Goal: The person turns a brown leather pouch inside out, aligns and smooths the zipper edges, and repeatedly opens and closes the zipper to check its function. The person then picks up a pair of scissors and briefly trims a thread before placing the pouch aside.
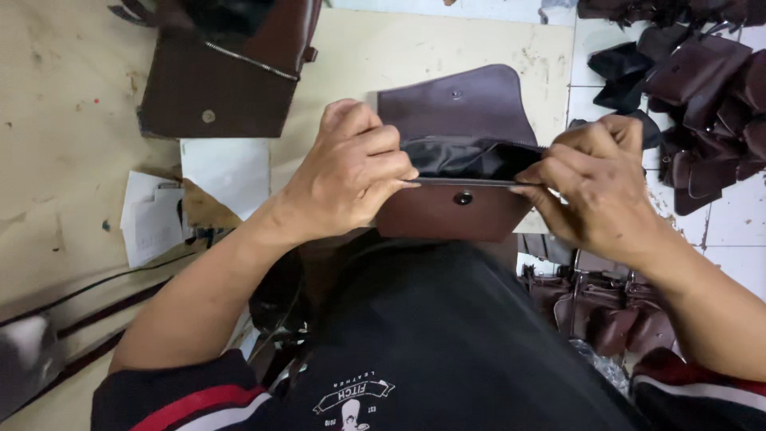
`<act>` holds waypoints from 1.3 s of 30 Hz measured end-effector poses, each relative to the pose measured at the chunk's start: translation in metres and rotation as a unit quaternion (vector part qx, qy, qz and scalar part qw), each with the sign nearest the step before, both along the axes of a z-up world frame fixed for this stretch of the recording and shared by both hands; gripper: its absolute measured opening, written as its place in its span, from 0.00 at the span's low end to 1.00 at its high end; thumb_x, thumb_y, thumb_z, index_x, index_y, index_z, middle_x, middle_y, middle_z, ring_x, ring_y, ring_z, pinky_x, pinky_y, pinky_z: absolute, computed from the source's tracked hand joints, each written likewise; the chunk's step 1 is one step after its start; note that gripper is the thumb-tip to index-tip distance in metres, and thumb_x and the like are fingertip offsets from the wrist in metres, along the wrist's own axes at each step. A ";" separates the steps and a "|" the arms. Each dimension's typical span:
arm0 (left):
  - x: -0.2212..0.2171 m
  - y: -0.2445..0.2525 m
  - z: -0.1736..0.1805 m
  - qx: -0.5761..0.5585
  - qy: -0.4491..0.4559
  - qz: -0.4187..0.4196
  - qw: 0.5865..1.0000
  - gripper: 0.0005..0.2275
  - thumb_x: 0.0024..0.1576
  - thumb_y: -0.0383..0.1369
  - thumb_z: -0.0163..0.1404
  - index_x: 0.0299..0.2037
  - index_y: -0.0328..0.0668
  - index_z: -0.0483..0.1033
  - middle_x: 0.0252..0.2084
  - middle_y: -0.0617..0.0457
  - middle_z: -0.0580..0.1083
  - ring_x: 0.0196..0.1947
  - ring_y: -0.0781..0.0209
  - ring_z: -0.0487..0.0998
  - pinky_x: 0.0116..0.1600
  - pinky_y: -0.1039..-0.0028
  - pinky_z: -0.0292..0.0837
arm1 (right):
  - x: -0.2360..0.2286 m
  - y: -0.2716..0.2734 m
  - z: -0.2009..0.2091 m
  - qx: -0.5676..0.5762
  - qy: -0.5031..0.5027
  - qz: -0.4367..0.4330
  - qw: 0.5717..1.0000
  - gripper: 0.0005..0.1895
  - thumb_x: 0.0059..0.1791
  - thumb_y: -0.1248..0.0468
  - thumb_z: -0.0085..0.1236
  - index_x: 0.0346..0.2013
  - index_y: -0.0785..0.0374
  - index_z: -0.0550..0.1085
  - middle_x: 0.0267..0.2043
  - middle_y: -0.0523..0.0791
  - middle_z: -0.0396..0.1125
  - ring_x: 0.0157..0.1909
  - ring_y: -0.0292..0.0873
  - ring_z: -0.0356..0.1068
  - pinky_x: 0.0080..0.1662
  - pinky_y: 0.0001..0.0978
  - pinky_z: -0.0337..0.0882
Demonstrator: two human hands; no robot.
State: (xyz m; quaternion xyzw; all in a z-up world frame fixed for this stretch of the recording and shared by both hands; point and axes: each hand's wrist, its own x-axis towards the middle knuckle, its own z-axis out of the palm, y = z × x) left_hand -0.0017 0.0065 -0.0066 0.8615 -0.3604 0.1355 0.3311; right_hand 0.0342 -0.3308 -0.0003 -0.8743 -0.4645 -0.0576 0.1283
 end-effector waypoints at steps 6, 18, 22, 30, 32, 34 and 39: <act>0.003 0.000 -0.002 0.021 0.032 -0.003 0.999 0.05 0.63 0.31 0.55 0.33 0.46 0.77 0.30 0.60 0.64 0.38 0.55 0.60 0.52 0.60 0.53 | 0.003 -0.013 0.005 -0.001 0.008 -0.008 1.000 0.09 0.54 0.54 0.63 0.38 0.55 0.77 0.34 0.37 0.71 0.47 0.48 0.61 0.54 0.45 0.51; 0.018 -0.031 0.032 0.027 0.026 -0.026 0.999 0.03 0.63 0.33 0.55 0.39 0.46 0.78 0.37 0.61 0.76 0.46 0.51 0.66 0.50 0.57 0.54 | 0.006 0.051 0.028 0.038 0.115 0.069 0.990 0.14 0.54 0.53 0.60 0.36 0.61 0.72 0.30 0.44 0.66 0.37 0.46 0.58 0.44 0.41 0.57; 0.020 -0.028 0.043 0.068 0.032 -0.023 0.997 0.05 0.63 0.38 0.53 0.40 0.49 0.76 0.37 0.63 0.77 0.46 0.52 0.68 0.51 0.58 0.53 | 0.010 0.071 0.030 0.090 0.156 0.067 0.981 0.12 0.56 0.57 0.57 0.33 0.60 0.72 0.27 0.42 0.66 0.33 0.44 0.57 0.39 0.39 0.53; 0.016 -0.002 0.041 0.099 -0.033 -0.018 0.994 0.05 0.63 0.30 0.58 0.35 0.45 0.76 0.28 0.63 0.67 0.37 0.55 0.60 0.52 0.62 0.50 | 0.012 0.025 0.013 0.027 0.044 0.011 0.999 0.21 0.54 0.44 0.57 0.25 0.54 0.72 0.25 0.41 0.65 0.41 0.47 0.59 0.50 0.37 0.54; 0.013 0.002 0.038 0.118 -0.040 -0.008 0.992 0.04 0.63 0.31 0.58 0.37 0.49 0.76 0.30 0.63 0.67 0.39 0.54 0.61 0.53 0.61 0.50 | 0.009 0.012 0.009 0.008 0.047 -0.003 0.999 0.17 0.53 0.47 0.60 0.28 0.53 0.73 0.26 0.39 0.66 0.40 0.46 0.59 0.48 0.39 0.52; 0.012 0.003 0.036 0.137 -0.046 0.001 0.990 0.03 0.63 0.32 0.57 0.38 0.52 0.76 0.32 0.64 0.68 0.41 0.53 0.63 0.54 0.60 0.51 | 0.006 0.003 0.006 -0.011 0.050 -0.017 0.999 0.13 0.52 0.50 0.63 0.31 0.53 0.74 0.26 0.38 0.68 0.40 0.45 0.59 0.46 0.41 0.51; 0.010 0.006 0.034 0.134 -0.130 0.014 0.982 0.08 0.61 0.19 0.52 0.36 0.45 0.77 0.33 0.62 0.71 0.43 0.54 0.66 0.53 0.64 0.50 | 0.001 0.000 0.001 0.009 0.041 0.014 0.999 0.04 0.52 0.61 0.62 0.37 0.55 0.76 0.33 0.37 0.72 0.45 0.45 0.63 0.47 0.39 0.51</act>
